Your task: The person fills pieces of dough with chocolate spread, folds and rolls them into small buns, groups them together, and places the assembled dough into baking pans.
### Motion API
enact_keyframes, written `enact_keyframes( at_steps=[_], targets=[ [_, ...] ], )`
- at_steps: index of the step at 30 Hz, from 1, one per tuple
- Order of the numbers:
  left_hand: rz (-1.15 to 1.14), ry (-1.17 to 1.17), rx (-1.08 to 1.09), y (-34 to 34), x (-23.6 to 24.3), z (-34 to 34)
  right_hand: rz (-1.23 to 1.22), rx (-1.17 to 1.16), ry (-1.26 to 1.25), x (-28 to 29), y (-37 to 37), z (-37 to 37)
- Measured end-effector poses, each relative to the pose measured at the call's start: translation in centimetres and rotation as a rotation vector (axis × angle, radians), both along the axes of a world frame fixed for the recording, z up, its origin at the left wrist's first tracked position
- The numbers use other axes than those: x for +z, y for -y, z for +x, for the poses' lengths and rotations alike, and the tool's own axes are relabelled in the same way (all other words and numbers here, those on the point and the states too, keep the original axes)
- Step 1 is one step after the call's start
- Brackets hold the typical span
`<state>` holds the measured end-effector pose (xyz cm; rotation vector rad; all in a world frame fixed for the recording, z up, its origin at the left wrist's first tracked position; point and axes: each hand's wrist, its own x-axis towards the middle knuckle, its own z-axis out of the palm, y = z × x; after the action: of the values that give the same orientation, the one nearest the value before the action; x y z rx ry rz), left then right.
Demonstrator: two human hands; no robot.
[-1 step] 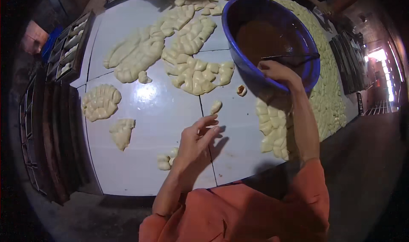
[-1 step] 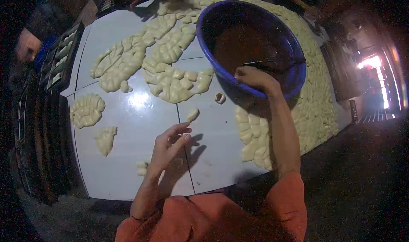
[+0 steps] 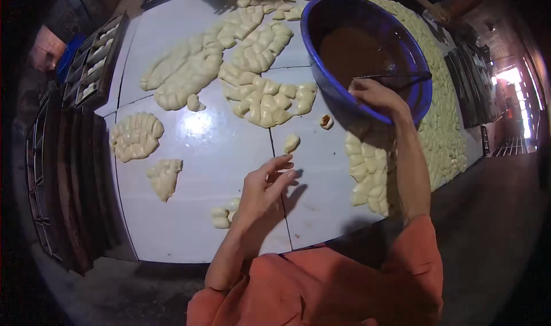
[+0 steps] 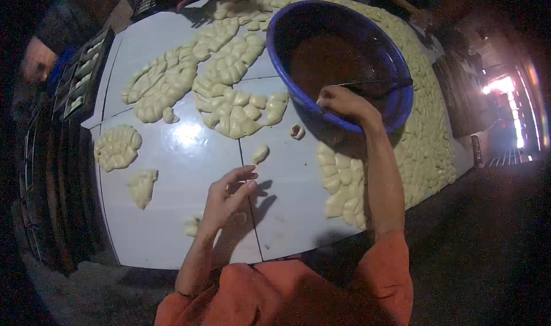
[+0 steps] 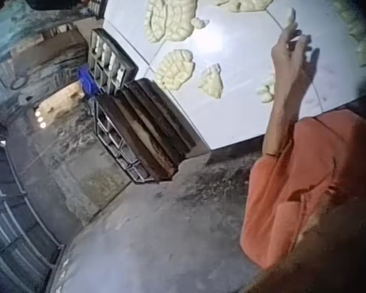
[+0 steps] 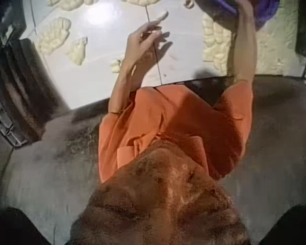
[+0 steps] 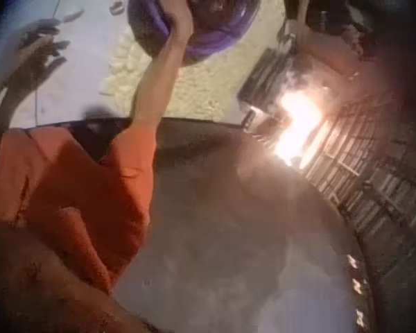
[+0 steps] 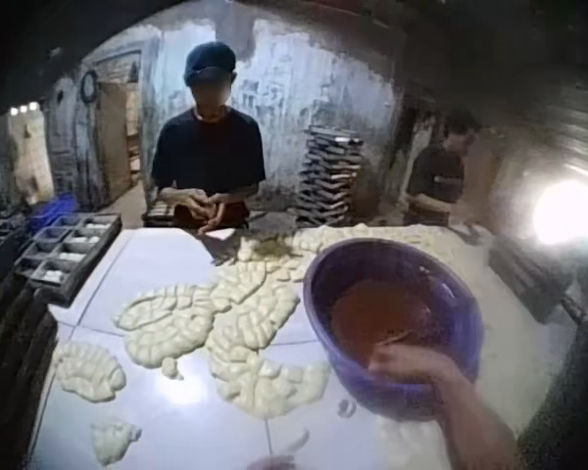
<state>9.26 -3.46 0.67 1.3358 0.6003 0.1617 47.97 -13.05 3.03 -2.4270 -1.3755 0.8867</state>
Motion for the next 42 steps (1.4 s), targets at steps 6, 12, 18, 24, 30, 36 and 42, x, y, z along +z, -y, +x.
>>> enact_keyframes(
  at_steps=[6, 12, 18, 24, 30, 36, 42],
  targets=[
    [-0.075, 0.049, 0.022, 0.1, -1.0, 0.9, 0.399, -0.351, -0.563, 1.9, 0.2, -1.7],
    [-0.164, 0.253, -0.038, 0.7, -0.1, 5.5, 0.753, -0.55, -0.983, 6.1, -0.7, -10.1],
    [-0.717, 0.413, 0.206, 2.0, 0.1, 7.4, 0.947, -0.551, -1.22, 1.8, -0.7, -17.9],
    [-0.591, 0.315, 0.457, -1.0, -0.8, 2.2, 0.902, -0.421, -1.167, -1.7, 0.4, -22.8],
    [-0.363, 0.326, 0.516, -1.6, -1.4, 0.4, 0.937, -0.301, -0.128, -1.9, -1.6, -28.9],
    [-0.216, 0.278, 0.485, -1.5, -1.4, -0.5, 1.068, -0.357, 0.023, -3.7, -2.5, -29.8],
    [-0.238, 0.247, 0.438, -3.0, -1.1, -1.2, 0.995, -0.2, 0.097, -2.5, -2.1, -30.2]
  ],
)
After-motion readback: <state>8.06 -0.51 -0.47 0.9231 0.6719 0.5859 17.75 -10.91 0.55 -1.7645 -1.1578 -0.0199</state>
